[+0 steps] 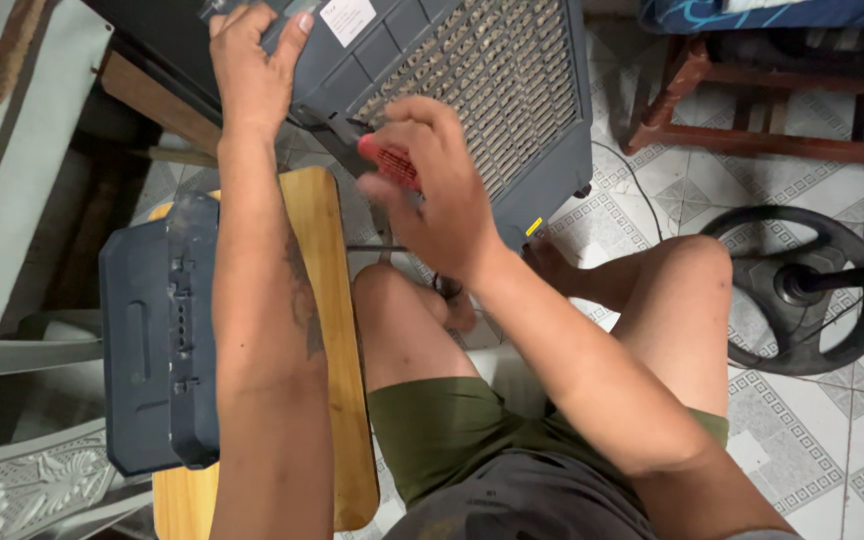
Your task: The person uses a red screwdriver to unscrew and remove the top cover of an evaporative air cooler, sets the cover on a small wooden table, and then works on the internal wiring and components inside the opened unit, manipulating wires and fasteners by hand and with the screwdriver.
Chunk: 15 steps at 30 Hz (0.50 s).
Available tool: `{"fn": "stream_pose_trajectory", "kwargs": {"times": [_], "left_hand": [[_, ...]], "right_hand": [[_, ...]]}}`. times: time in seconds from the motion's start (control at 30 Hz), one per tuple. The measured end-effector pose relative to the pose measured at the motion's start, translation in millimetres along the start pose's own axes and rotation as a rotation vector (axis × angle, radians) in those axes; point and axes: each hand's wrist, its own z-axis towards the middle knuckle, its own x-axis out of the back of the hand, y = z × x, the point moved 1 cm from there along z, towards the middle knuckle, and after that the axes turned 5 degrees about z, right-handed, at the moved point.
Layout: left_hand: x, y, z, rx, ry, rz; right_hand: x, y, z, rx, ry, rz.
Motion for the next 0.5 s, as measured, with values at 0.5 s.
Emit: {"fn": "stream_pose_trajectory", "kwargs": {"times": [0.5], "left_hand": [[-2.2, -4.5, -1.2, -0.005, 0.0, 0.005]], "right_hand": [[4.4, 9.7, -11.8, -0.241, -0.183, -0.106]]}}
